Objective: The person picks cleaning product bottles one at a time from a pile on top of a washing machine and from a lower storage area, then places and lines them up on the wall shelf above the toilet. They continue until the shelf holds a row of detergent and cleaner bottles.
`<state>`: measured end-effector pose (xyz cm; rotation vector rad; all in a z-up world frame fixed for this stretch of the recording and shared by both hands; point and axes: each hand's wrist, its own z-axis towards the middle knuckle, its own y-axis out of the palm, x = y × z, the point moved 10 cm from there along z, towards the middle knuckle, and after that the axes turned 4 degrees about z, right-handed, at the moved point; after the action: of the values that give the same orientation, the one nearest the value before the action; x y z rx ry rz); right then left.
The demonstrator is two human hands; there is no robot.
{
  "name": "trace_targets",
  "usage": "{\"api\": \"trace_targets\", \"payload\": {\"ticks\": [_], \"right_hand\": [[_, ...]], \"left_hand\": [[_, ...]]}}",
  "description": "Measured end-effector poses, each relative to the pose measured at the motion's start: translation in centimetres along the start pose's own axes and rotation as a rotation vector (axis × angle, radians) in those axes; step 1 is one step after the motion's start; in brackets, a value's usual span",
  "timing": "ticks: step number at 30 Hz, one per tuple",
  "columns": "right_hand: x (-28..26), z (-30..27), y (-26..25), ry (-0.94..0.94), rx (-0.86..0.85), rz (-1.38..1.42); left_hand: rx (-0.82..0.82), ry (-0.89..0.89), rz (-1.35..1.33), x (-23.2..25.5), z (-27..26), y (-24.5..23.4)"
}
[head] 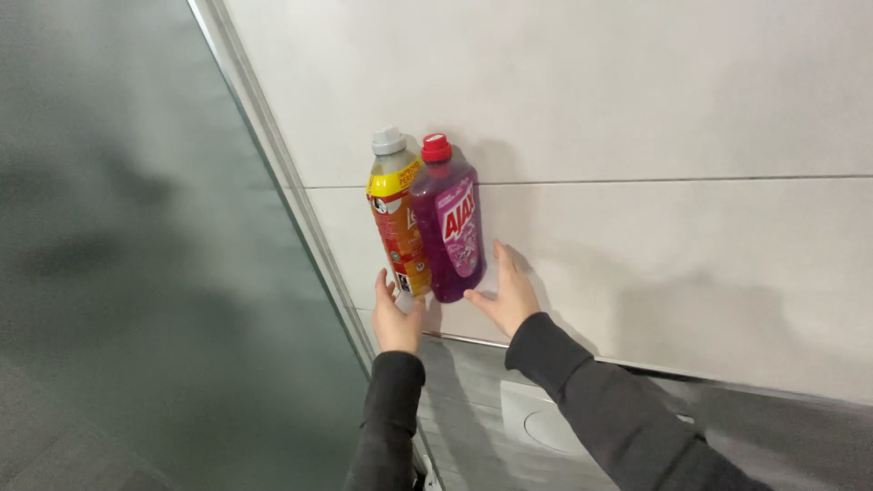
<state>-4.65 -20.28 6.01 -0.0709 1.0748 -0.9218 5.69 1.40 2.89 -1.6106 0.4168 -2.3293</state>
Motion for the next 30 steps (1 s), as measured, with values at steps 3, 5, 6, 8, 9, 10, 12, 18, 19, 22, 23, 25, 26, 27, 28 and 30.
{"api": "trace_targets", "payload": {"ticks": [3, 5, 6, 8, 9, 10, 12, 18, 19, 22, 23, 25, 26, 27, 28, 30], "right_hand": [[-2.9, -3.9, -4.2, -0.031, 0.06, 0.073], [-2.8, -7.1, -6.6, -0.003, 0.08, 0.104], [-2.7, -8.8, -7.7, 0.02, 0.091, 0.143], [-1.4, -12.1, -9.7, 0.066, 0.142, 0.173], [-0.6, -13.8, -10.8, 0.102, 0.188, 0.213], [-1.4, -15.6, -11.9, 0.111, 0.199, 0.205], [-1.6, -19.5, -13.4, 0.292, 0.173, 0.208], [-0.9, -29.0, -17.4, 0.439, 0.191, 0.136], [0.4, -30.7, -18.1, 0.463, 0.226, 0.113], [0.7, -35.4, -22.4, 0.348, 0.397, 0.013], [0.5, -36.7, -23.1, 0.435, 0.357, 0.029], [0.8, -39.5, -24.9, 0.538, 0.344, 0.035], [1.0, -40.9, -26.3, 0.527, 0.389, 0.006], [1.2, -42.2, -27.6, 0.513, 0.432, -0.021], [1.3, -43.3, -29.0, 0.524, 0.455, -0.033], [0.5, -45.2, -32.0, 0.47, 0.518, -0.139]], "left_hand": [[-0.009, 0.042, -0.087, 1.8, -4.1, -0.8], [-0.02, 0.048, -0.122, 4.0, -7.9, -1.4], [-0.02, 0.05, -0.153, 5.1, -9.8, -1.8], [-0.088, 0.07, -0.229, 5.3, -12.8, -0.9], [-0.142, 0.093, -0.302, 5.6, -14.4, -0.3], [-0.157, 0.094, -0.306, 5.8, -16.0, 0.0], [-0.187, 0.114, -0.316, 6.4, -18.9, 0.4], [-0.393, 0.057, -0.412, 7.3, -26.1, 3.4], [-0.438, 0.06, -0.428, 7.2, -26.9, 4.6], [-0.487, 0.11, -0.518, 8.4, -30.1, 7.0], [-0.539, 0.03, -0.44, 8.5, -31.4, 7.7], [-0.621, -0.039, -0.365, 9.1, -33.8, 8.9], [-0.667, -0.066, -0.357, 9.4, -35.0, 9.7], [-0.711, -0.091, -0.346, 9.7, -36.1, 10.4], [-0.737, -0.083, -0.35, 10.7, -36.9, 10.9], [-0.83, -0.1, -0.275, 11.8, -39.0, 12.2]]}}
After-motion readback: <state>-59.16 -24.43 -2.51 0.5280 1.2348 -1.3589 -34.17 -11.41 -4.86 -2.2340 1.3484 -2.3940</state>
